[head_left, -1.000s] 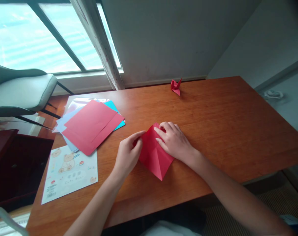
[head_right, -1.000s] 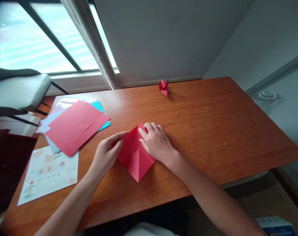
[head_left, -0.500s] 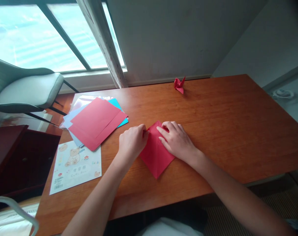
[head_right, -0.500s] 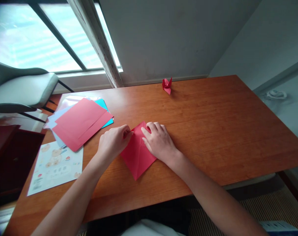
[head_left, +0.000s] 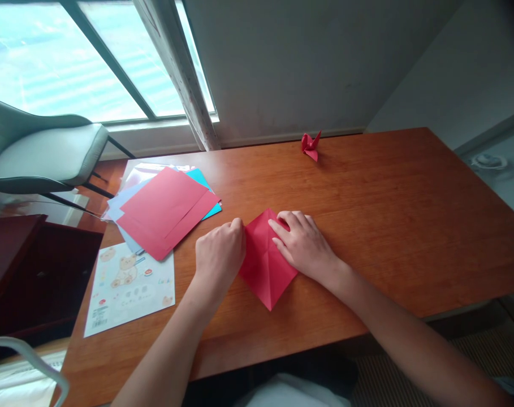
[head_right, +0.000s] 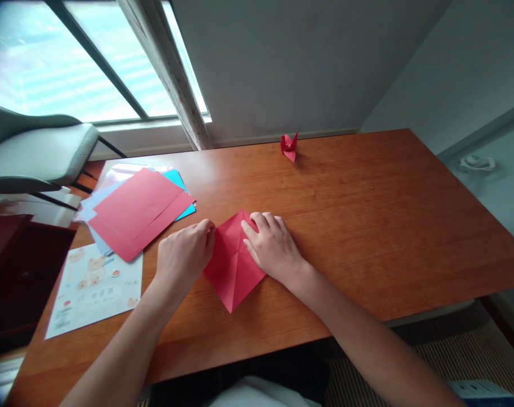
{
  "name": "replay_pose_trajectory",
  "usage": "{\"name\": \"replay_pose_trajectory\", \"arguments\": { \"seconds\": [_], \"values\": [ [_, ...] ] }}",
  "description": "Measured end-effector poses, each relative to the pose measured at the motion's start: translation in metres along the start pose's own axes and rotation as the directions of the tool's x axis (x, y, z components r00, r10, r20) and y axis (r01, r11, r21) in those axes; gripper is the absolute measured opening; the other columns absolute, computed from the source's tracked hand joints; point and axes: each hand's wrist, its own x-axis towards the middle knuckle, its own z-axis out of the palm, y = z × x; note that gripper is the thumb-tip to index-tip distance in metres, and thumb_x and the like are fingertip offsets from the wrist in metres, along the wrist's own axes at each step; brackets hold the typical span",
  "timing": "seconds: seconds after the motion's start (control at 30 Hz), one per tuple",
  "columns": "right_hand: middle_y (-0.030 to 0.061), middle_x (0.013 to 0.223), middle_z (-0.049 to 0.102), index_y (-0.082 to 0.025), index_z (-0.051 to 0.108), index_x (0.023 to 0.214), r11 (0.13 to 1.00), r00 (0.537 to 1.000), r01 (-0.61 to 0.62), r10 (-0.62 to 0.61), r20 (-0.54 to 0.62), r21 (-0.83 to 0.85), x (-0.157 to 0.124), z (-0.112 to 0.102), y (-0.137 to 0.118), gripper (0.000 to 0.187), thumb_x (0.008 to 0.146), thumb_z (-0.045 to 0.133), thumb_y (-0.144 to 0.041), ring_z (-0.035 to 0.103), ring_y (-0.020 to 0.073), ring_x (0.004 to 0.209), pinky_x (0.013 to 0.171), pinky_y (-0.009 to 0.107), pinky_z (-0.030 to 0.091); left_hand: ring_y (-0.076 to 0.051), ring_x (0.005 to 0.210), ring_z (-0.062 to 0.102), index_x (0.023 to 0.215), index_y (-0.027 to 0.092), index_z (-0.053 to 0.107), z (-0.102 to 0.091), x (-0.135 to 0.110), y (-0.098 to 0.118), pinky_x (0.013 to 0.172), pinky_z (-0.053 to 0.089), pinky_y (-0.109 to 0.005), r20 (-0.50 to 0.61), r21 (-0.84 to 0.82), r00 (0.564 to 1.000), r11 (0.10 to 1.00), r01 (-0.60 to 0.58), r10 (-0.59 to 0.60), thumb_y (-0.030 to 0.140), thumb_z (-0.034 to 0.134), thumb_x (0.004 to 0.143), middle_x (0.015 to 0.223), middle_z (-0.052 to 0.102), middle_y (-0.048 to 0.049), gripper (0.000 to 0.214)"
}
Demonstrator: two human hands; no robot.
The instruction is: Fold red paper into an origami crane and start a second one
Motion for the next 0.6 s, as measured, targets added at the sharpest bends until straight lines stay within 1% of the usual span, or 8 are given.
{"name": "replay_pose_trajectory", "arguments": {
  "seconds": [0.07, 0.13, 0.23, 0.3, 0.37, 0.43, 0.5, 0.6],
  "values": [
    [0.0164, 0.129, 0.058, -0.015, 0.059, 0.134, 1.000, 1.000, -0.001, 0.001, 0.001, 0.000, 0.000, 0.000, 0.000, 0.038, 0.100, 0.050, -0.029, 0.050, 0.0302, 0.111, 0.091, 0.044, 0.042, -0.027, 0.081, 0.072, 0.102, 0.021, 0.067, 0.001, -0.001, -0.004, 0.061, 0.042, -0.031, -0.044, -0.127, 0.999, 0.992, 0.014, -0.020, 0.032, 0.042, 0.098, 0.093, 0.075, -0.0102, 0.028],
    [0.0167, 0.130, 0.057, -0.015, 0.059, 0.134, 1.000, 1.000, -0.004, 0.004, 0.003, 0.004, 0.000, -0.001, 0.000, 0.038, 0.100, 0.050, -0.028, 0.050, 0.0304, 0.111, 0.092, 0.044, 0.042, -0.024, 0.078, 0.072, 0.111, 0.021, 0.066, 0.002, -0.003, -0.008, 0.063, 0.045, -0.030, -0.098, -0.416, 0.994, 0.909, 0.009, -0.055, 0.037, 0.051, 0.095, 0.095, 0.075, -0.0078, 0.027],
    [0.0173, 0.129, 0.057, -0.015, 0.058, 0.135, 1.000, 1.000, -0.007, 0.007, 0.005, 0.013, 0.000, -0.001, 0.000, 0.038, 0.100, 0.050, -0.028, 0.049, 0.0307, 0.111, 0.092, 0.045, 0.042, -0.021, 0.084, 0.072, 0.119, 0.019, 0.062, 0.006, -0.009, -0.013, 0.069, 0.051, -0.028, -0.073, -0.883, 0.985, 0.470, 0.009, -0.156, 0.046, 0.062, 0.089, 0.097, 0.075, -0.0072, 0.040],
    [0.0174, 0.129, 0.057, -0.015, 0.057, 0.136, 1.000, 1.000, -0.006, 0.006, 0.004, 0.020, 0.000, -0.001, 0.000, 0.039, 0.100, 0.050, -0.028, 0.049, 0.0308, 0.112, 0.092, 0.045, 0.042, -0.024, 0.097, 0.072, 0.124, 0.017, 0.060, 0.009, -0.015, -0.014, 0.073, 0.054, -0.028, 0.036, -0.985, 0.981, 0.158, 0.067, -0.190, 0.050, 0.066, 0.087, 0.106, 0.075, -0.0107, 0.050],
    [0.0173, 0.130, 0.057, -0.015, 0.057, 0.136, 1.000, 1.000, -0.007, 0.007, 0.003, 0.025, 0.000, -0.001, 0.000, 0.039, 0.100, 0.050, -0.027, 0.049, 0.0307, 0.112, 0.092, 0.044, 0.042, -0.026, 0.105, 0.071, 0.129, 0.016, 0.059, 0.013, -0.023, -0.012, 0.076, 0.056, -0.030, 0.147, -0.989, 0.977, -0.016, 0.146, -0.154, 0.051, 0.066, 0.087, 0.119, 0.073, -0.0143, 0.055],
    [0.0171, 0.130, 0.057, -0.015, 0.057, 0.136, 1.000, 1.000, -0.010, 0.010, 0.005, 0.027, 0.000, -0.001, 0.000, 0.040, 0.100, 0.050, -0.027, 0.049, 0.0306, 0.112, 0.092, 0.044, 0.042, -0.028, 0.111, 0.069, 0.132, 0.015, 0.059, 0.017, -0.032, -0.007, 0.086, 0.056, -0.034, 0.168, -0.985, 0.979, -0.068, 0.160, -0.116, 0.050, 0.064, 0.090, 0.128, 0.069, -0.0161, 0.055],
    [0.0168, 0.130, 0.057, -0.014, 0.057, 0.136, 1.000, 1.000, -0.015, 0.014, 0.008, 0.027, 0.000, -0.001, -0.001, 0.039, 0.100, 0.050, -0.027, 0.049, 0.0306, 0.112, 0.092, 0.044, 0.042, -0.028, 0.119, 0.066, 0.135, 0.015, 0.059, 0.021, -0.040, -0.002, 0.098, 0.054, -0.040, 0.092, -0.995, 0.990, -0.046, 0.088, -0.106, 0.052, 0.053, 0.096, 0.134, 0.066, -0.0164, 0.054],
    [0.0164, 0.131, 0.057, -0.015, 0.058, 0.135, 0.999, 1.000, -0.018, 0.018, 0.013, 0.026, 0.000, -0.001, -0.001, 0.038, 0.100, 0.050, -0.027, 0.049, 0.0306, 0.112, 0.092, 0.044, 0.042, -0.028, 0.135, 0.054, 0.140, 0.017, 0.057, 0.026, -0.046, 0.005, 0.114, 0.042, -0.044, -0.099, -0.967, 0.994, 0.241, -0.085, -0.044, 0.045, 0.046, 0.101, 0.144, 0.059, -0.0134, 0.049]
  ]
}}
